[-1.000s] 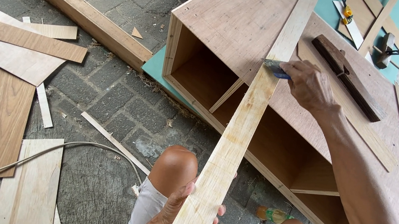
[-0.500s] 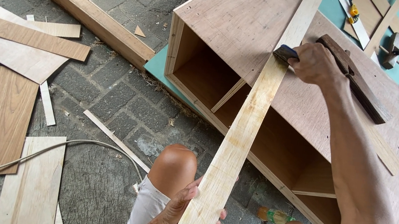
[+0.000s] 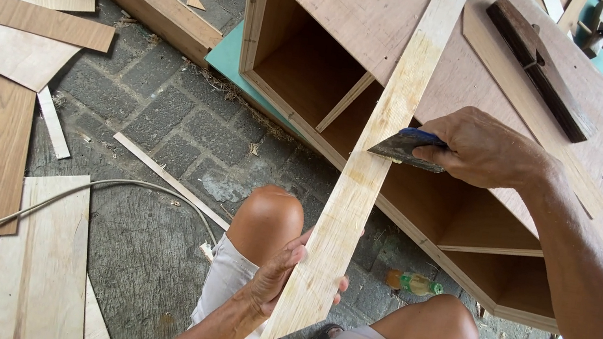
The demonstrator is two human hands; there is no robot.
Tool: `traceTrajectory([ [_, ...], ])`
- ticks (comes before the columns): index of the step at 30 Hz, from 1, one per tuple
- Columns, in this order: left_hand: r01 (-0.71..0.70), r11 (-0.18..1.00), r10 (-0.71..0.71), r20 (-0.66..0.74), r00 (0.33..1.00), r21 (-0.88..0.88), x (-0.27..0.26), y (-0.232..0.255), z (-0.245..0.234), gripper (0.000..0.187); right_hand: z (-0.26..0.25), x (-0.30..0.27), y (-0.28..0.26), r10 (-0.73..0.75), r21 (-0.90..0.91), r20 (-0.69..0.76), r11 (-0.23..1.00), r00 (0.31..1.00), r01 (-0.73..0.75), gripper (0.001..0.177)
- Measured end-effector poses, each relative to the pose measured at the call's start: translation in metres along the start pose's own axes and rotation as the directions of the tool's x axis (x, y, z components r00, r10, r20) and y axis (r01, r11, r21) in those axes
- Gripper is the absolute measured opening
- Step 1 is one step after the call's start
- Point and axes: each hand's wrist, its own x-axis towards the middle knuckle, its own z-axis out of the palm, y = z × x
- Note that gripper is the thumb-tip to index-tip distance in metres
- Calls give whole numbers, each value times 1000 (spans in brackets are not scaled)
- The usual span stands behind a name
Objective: Sanding the edges of wood strips and applying wood filler using a scraper in a workshop environment.
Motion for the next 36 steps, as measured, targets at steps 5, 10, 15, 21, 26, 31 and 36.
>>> traceTrajectory([
  [5, -24, 998, 23, 24, 999, 51, -5, 5, 23, 101, -12, -19, 3, 72, 48, -156, 997, 985, -65, 19],
  [10, -29, 998, 36, 132, 991, -51, -12, 1, 26, 105, 13, -7, 11, -49, -77, -338, 997, 940, 24, 33],
  [15, -26, 998, 35, 155, 987, -59, -21, -4, 14, 106, 34, 7, -5, -196, -420, -469, 907, 861, -22, 34],
  [21, -37, 998, 44, 172, 984, -48, -22, -4, 15, 99, 83, 41, 20, -376, -579, -533, 815, 758, -3, 35],
  [26, -20, 997, 30, 139, 990, -72, -21, -7, 4, 101, 43, -1, -29, -421, -372, -470, 892, 776, 258, 49],
  [31, -32, 998, 38, 98, 995, -61, -20, -15, -7, 96, 42, 54, 47, -130, -243, -481, 970, 867, 11, 28],
  [36, -34, 997, 41, 110, 993, -63, -18, -16, -12, 97, 9, 36, -7, 149, -51, -207, 985, 967, -163, 34],
])
